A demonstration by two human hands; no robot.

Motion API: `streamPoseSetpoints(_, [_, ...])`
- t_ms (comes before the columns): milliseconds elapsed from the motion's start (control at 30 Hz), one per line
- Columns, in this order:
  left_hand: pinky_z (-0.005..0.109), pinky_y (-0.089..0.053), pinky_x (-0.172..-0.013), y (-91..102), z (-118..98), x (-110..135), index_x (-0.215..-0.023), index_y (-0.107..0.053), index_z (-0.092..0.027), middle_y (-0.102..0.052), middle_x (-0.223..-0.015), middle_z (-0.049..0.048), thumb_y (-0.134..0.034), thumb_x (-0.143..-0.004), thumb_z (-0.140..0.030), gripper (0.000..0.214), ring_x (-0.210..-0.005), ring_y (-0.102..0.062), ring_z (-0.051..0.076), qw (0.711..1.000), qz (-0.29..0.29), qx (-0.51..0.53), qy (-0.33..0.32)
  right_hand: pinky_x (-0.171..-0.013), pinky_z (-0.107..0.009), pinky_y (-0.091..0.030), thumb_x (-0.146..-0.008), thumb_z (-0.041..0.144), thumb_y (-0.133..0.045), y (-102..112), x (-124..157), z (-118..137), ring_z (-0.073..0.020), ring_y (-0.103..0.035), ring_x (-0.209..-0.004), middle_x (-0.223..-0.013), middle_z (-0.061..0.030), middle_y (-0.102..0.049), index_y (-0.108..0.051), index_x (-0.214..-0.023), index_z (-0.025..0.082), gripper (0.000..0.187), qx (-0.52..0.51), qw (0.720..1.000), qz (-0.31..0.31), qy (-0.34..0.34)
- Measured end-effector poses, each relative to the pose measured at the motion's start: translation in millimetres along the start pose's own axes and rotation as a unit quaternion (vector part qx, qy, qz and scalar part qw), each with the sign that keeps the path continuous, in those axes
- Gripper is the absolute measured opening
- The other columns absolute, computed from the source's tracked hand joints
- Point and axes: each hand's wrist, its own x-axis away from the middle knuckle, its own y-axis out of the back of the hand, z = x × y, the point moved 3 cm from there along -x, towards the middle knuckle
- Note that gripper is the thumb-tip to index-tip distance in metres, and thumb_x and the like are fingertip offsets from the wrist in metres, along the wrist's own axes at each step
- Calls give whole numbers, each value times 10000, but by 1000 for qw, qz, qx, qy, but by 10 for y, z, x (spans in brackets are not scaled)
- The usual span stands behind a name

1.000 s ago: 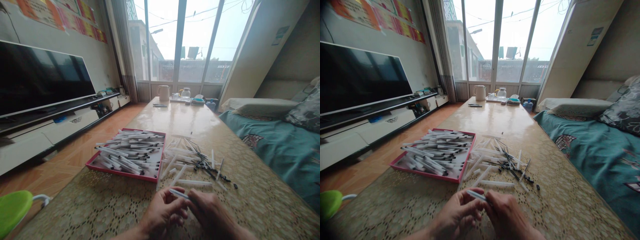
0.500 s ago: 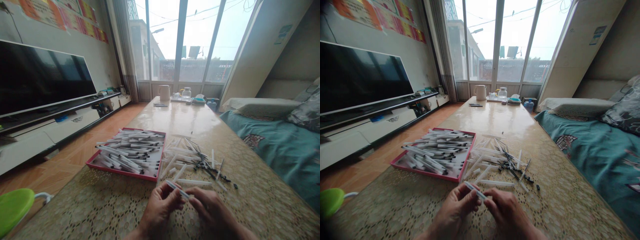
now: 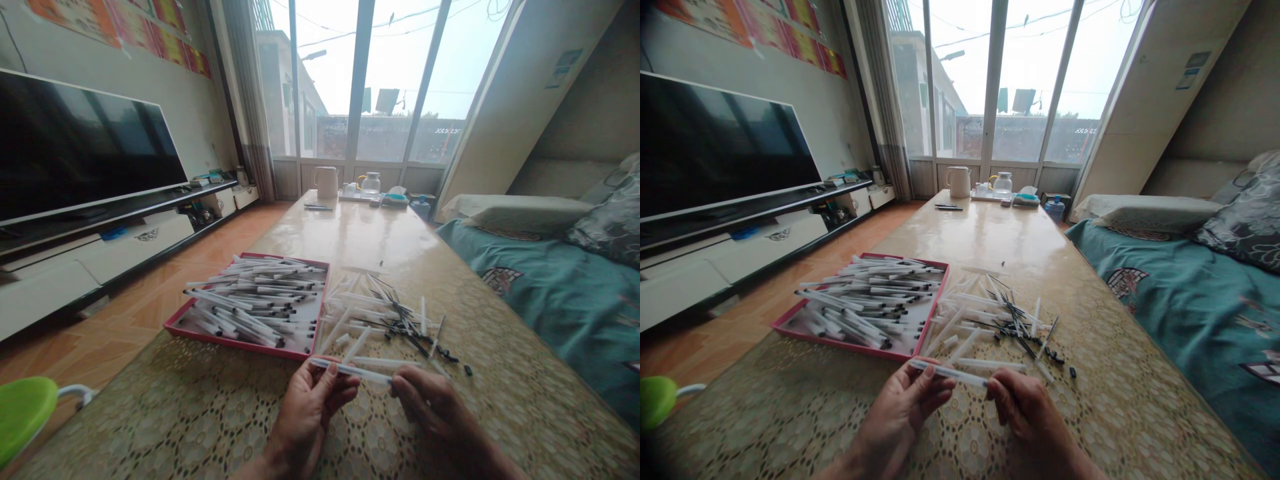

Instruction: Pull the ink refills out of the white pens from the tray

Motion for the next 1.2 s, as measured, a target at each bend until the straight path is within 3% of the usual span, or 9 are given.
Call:
streamPoseSetpoints(167, [259, -538, -677, 2, -2, -2, -772, -583, -132, -702, -715, 55, -726, -692, -245, 199, -689, -678, 163, 1000, -12, -7, -1, -516, -200, -419, -853, 361, -473, 39, -19, 2, -136, -553, -575, -644, 5, -590, -581, -850, 186, 206, -12, 1000, -17, -14])
streamPoseSetpoints(367, [266, -543, -671, -1, -1, -3, -765, -591, -129, -704, -730, 65, -735, -679, -238, 200, -680, -676, 167, 1000, -13, -8, 2, -543, -214, -397, -925, 350, -307, 11, -18, -18, -117, -510, -511, -539, 18, -523, -500, -628, 196, 386, 13, 1000, -17, 2])
streamPoseSetpoints(533, [273, -545, -675, 4, -1, -19, -762, -594, -133, -702, -726, 58, -738, -675, -233, 196, -685, -677, 172, 1000, -17, -5, -2, -499, -209, -391, -883, 401, -405, 6, -12, -55, -132, -528, -545, -591, 24, -537, -537, -857, 194, 247, 5, 1000, -3, -23])
streamPoseSetpoints(667, [272, -544, -672, -12, -9, -19, -756, -593, -130, -700, -719, 61, -742, -669, -249, 210, -681, -675, 172, 1000, -11, -9, 1, -519, -215, -386, -922, 386, -295, -26, -7, -60, -115, -502, -481, -512, 33, -508, -529, -711, 192, 370, 12, 1000, -15, 5])
streamPoseSetpoints(800, [268, -541, -674, -6, -6, -24, -764, -587, -135, -702, -726, 61, -738, -674, -241, 206, -688, -676, 172, 1000, -12, -9, -1, -466, -208, -360, -884, 437, -383, -57, 3, -101, -111, -484, -461, -537, 47, -500, -537, -853, 193, 291, 15, 999, -40, -14])
streamPoseSetpoints(1000, [275, -542, -673, 3, -9, -21, -762, -592, -130, -701, -727, 68, -748, -661, -252, 222, -689, -678, 180, 1000, -11, -13, -1, -513, -211, -384, -933, 380, -267, -51, -6, -135, -107, -500, -478, -519, 31, -508, -501, -705, 198, 375, 43, 999, 5, 19])
streamPoseSetpoints(1133, [268, -542, -657, -15, -29, -12, -746, -596, -128, -697, -709, 63, -764, -637, -251, 235, -677, -676, 179, 1000, -19, -13, -3, -490, -204, -379, -906, 383, -364, -28, 0, -145, -114, -506, -492, -565, 36, -527, -520, -904, 189, 249, 52, 999, 10, 3])
streamPoseSetpoints(1200, [267, -543, -655, -24, -37, -9, -743, -598, -127, -698, -708, 65, -772, -625, -244, 241, -670, -675, 178, 1000, -22, -14, -1, -480, -204, -369, -920, 372, -325, -33, 2, -145, -111, -499, -475, -544, 38, -517, -525, -862, 193, 275, 52, 999, 10, 7])
